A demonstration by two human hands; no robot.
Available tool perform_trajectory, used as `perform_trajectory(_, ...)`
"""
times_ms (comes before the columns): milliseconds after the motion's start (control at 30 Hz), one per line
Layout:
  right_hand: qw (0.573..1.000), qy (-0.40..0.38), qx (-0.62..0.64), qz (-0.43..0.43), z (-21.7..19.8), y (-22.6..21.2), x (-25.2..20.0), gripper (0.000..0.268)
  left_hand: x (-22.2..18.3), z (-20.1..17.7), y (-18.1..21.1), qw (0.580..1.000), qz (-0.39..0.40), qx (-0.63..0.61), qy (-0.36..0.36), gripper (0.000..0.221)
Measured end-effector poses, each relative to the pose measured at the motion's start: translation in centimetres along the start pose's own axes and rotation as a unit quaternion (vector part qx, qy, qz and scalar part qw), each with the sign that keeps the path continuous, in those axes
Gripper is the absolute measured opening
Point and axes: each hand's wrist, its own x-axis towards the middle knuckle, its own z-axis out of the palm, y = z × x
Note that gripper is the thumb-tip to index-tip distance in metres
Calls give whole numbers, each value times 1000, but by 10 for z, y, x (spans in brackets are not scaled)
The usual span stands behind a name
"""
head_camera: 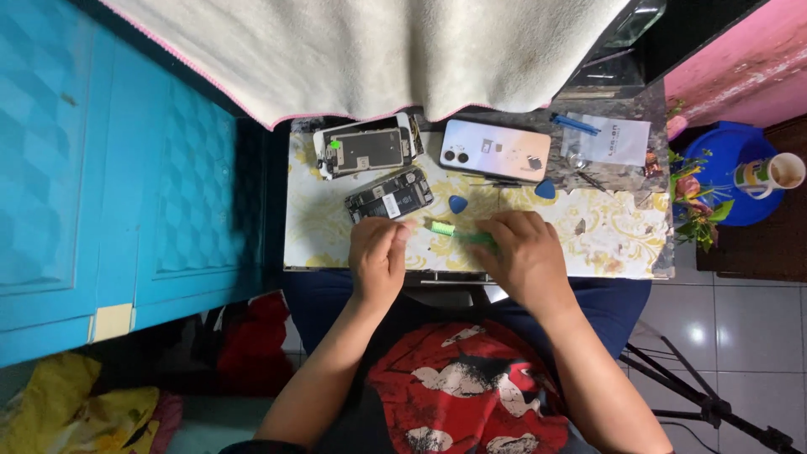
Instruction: Cleaning the internal components of a disassembled smartphone using a small brush and a plastic opening tool.
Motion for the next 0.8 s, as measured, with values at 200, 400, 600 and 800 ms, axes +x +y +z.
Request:
perform_trajectory(200,1000,20,11,-4,14,4,-7,14,-12,-7,-11,997,-65,-31,18,29)
perform_trajectory(400,995,16,86,54,-10,-24,-4,15,9,-30,5,986,-163,-32,5,20)
perform_trajectory(600,974,13,201,105,-21,-38,2,9,20,-64,-20,954,-174,135,-201,93)
perform_trajectory(800,963,-2,229,141,-25,-42,6,14,11,-65,-57,980,-67,90,-164,88)
